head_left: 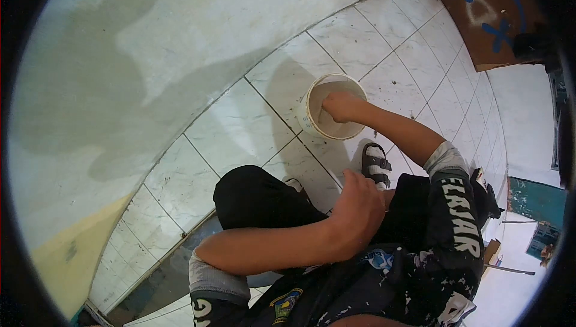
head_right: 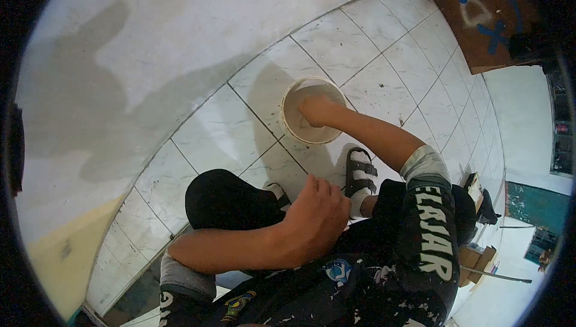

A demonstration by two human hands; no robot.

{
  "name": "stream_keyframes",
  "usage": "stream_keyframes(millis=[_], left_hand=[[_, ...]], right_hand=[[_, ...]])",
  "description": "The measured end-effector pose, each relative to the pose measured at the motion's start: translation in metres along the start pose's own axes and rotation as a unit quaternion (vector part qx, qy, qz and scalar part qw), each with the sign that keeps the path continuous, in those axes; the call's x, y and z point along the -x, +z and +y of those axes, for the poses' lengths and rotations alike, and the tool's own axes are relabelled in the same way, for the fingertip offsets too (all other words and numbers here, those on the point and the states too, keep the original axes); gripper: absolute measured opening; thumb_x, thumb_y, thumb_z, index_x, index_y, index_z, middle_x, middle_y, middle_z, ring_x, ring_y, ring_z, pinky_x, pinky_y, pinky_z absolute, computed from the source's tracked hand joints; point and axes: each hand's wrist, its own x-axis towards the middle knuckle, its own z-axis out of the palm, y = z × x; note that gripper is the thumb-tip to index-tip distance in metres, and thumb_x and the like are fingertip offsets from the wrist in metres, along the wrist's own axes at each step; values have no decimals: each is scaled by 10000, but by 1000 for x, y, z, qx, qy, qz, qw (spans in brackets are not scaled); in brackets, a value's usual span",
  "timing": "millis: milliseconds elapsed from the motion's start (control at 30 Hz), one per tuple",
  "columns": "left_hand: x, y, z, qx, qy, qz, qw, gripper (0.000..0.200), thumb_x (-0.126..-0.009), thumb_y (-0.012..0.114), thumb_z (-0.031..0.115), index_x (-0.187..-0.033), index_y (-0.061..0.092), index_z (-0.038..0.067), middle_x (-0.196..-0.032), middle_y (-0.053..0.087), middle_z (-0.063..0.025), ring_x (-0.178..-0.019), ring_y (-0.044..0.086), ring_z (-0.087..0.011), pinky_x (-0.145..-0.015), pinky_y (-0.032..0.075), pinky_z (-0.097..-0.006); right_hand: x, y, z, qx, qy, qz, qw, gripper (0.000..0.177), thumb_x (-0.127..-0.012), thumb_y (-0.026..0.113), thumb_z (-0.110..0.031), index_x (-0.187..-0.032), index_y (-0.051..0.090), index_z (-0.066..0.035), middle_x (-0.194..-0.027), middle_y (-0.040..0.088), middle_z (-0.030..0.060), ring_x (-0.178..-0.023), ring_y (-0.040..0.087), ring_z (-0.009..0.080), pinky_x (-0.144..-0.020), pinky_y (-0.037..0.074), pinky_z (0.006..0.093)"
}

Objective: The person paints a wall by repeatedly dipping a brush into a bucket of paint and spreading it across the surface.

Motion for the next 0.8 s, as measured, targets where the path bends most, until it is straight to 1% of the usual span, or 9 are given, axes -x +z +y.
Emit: stream_keyframes(millis=[333,400,500,600,633,667,733,767,800], left_hand=[[5,-6,0,-12,10,-17,1000,314,-869,564,225,-1049,621,-26,-987,635,-213,-960,616,-339,-899,428,-469],[6,-5,2,-9,8,-9,1000,320,-872,565,233,-1053,622,-25,-993,635,-212,-965,615,-338,-899,427,-471],[7,-10,2,-10,11,-11,1000,334,-876,570,255,-1055,625,-21,-996,637,-207,-970,615,-335,-899,426,-474],[1,-9,6,-8,15,-20,1000,346,-872,581,282,-1045,634,-13,-979,640,-195,-963,615,-329,-887,425,-469],[-2,-7,8,-3,12,-17,1000,350,-867,589,294,-1036,641,-9,-966,642,-188,-954,615,-325,-874,426,-463],[-5,-5,8,-5,12,-14,1000,350,-867,589,294,-1036,641,-9,-966,642,-188,-954,615,-325,-874,426,-463],[-10,-5,9,31,10,-15,999,342,-856,602,304,-1012,653,4,-934,643,-173,-917,616,-303,-835,425,-446],[-11,-8,9,28,8,-12,999,342,-856,602,304,-1012,653,4,-934,643,-173,-917,616,-303,-835,425,-446],[-11,-9,9,7,9,-21,1000,333,-852,605,300,-998,655,6,-925,642,-167,-903,615,-296,-820,423,-441]], right_hand=[[-6,2,-4,2,-3,2,1000,244,-698,622,-24,-927,701,-52,-927,674,209,-875,668,373,-715,546,453],[0,2,0,-34,10,-8,999,307,-706,611,-26,-999,691,-67,-952,674,198,-913,658,371,-766,532,450],[3,5,25,-102,-5,9,995,298,-678,626,-32,-963,704,-66,-916,678,191,-881,655,364,-753,522,445],[27,-38,40,-144,-40,-26,988,363,-693,598,-37,-1044,682,-80,-922,679,179,-916,642,378,-775,507,458],[32,-43,52,-141,-94,-1,985,375,-749,599,-83,-1121,642,-81,-833,672,150,-777,650,316,-660,517,427],[39,-57,50,-137,-93,1,986,375,-749,599,-83,-1121,642,-81,-833,672,150,-777,650,316,-660,517,427],[61,-94,52,-233,25,-131,963,346,-809,650,-174,-1135,622,-62,-830,658,113,-690,608,227,-614,486,356],[73,-112,50,-292,53,-172,939,317,-842,638,-189,-1122,608,-43,-732,623,67,-546,521,142,-475,415,301],[78,-116,55,-289,52,-168,941,317,-842,638,-189,-1122,608,-43,-732,623,67,-546,521,142,-475,415,301]])
